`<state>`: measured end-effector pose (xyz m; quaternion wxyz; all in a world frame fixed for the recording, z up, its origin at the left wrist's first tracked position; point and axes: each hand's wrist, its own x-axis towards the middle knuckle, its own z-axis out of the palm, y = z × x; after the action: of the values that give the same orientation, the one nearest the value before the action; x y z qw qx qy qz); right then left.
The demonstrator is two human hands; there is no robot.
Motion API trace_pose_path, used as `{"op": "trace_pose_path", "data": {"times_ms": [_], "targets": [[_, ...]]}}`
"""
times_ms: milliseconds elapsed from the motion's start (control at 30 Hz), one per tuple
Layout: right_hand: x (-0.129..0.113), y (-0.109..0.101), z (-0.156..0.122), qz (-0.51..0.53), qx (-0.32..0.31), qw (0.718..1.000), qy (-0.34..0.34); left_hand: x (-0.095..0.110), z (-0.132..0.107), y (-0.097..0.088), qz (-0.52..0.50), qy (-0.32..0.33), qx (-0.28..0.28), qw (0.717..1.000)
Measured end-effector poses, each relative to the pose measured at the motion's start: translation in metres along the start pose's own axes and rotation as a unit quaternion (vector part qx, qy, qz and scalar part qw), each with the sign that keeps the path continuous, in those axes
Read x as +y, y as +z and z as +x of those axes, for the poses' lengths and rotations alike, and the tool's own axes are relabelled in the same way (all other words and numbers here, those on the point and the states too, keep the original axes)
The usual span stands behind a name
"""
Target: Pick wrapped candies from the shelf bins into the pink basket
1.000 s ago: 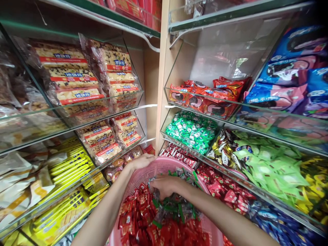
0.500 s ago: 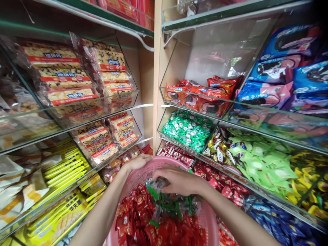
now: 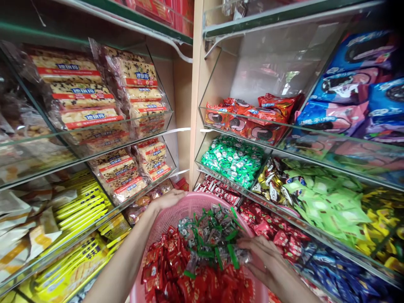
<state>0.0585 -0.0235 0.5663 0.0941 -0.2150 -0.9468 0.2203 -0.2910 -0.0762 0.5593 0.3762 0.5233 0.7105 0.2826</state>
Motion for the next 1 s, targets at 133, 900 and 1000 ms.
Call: {"op": "trace_pose_path", "data": {"times_ms": [133, 900, 1000], "targets": [[-0.002, 0.009, 0.007, -0.024, 0.006, 0.999, -0.020, 0.001, -0.001, 0.000, 0.003, 0.009, -0.006, 1.000], [-0.021, 0.049, 0.011, -0.132, 0.059, 0.983, -0.112, -0.006, -0.007, 0.002, -0.003, 0.014, -0.001, 1.000], [-0.047, 0.045, 0.028, -0.132, 0.003, 0.973, -0.189, -0.004, -0.008, 0.002, 0.002, 0.012, 0.002, 1.000]]}}
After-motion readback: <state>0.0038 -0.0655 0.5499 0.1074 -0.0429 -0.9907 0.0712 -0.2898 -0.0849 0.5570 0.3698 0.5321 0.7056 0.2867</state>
